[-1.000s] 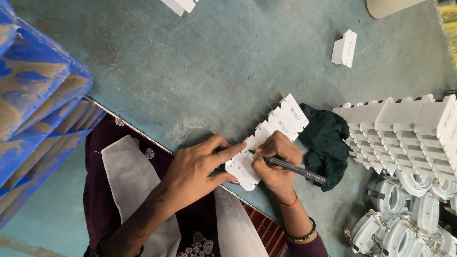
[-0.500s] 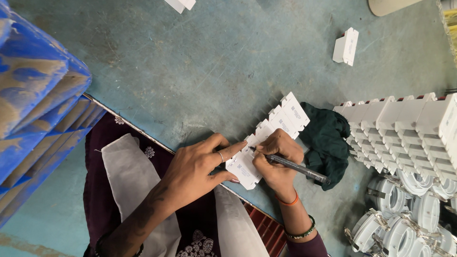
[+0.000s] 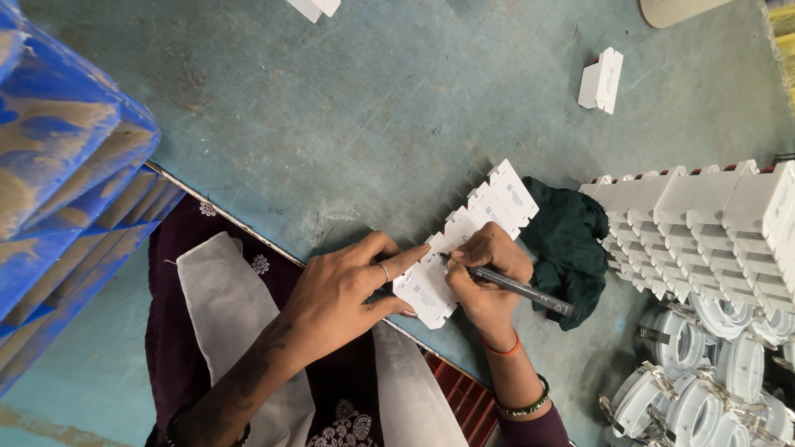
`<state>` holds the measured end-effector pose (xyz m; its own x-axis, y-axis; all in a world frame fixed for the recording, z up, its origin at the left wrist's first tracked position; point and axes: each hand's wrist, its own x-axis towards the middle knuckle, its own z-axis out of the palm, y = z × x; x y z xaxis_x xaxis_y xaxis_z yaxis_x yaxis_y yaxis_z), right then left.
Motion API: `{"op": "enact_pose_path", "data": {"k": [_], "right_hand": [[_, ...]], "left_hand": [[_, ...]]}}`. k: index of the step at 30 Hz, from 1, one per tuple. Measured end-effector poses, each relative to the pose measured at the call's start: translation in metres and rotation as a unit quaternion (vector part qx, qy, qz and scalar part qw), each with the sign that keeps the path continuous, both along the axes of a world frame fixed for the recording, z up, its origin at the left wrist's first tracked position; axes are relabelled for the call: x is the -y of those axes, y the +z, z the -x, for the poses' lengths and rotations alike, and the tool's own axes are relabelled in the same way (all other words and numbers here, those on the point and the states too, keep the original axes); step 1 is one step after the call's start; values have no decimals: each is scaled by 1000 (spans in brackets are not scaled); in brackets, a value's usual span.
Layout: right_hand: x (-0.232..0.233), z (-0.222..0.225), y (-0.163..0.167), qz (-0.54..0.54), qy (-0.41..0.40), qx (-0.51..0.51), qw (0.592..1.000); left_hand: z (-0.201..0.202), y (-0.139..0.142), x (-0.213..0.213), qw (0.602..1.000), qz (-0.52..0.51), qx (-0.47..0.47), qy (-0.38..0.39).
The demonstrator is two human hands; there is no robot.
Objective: The person writes on small white plastic components with a black marker, wipes them with a cloth, and stacks them on the table. The person repeats this process for multiple components, organizing them into neat piles.
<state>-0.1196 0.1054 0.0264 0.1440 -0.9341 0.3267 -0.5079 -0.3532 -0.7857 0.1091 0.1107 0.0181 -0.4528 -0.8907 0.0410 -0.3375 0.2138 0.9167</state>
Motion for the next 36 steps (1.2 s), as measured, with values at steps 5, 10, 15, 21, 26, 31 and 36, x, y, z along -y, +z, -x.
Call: {"op": "enact_pose_path", "data": {"k": [5,10,15,21,26,31,36], "right_hand": [[0,-2,-1,4,-5,-9,1000],[0,-1,-2,4,-5,-9,1000],[0,0,-1,6,-8,-17,1000],[0,0,-2,3,-8,-10,1000],[-3,7,1,-21,4,43,999],[6,28,9,-35,-4,114,993],[25,44,10,-27,14,63,998]], "left_hand": [[0,-1,0,1000,-1,-3,1],[1,-1,-1,1000,2,-2,0],[1,-1,0,1000,-6,1,-2],[1,-4,0,1000,-7,5,-5],[-1,-1,0,1000,27,-5,6],[-2,3,5,1000,-6,-4,0],[-1,8,11,993,-28,-97,62]]}}
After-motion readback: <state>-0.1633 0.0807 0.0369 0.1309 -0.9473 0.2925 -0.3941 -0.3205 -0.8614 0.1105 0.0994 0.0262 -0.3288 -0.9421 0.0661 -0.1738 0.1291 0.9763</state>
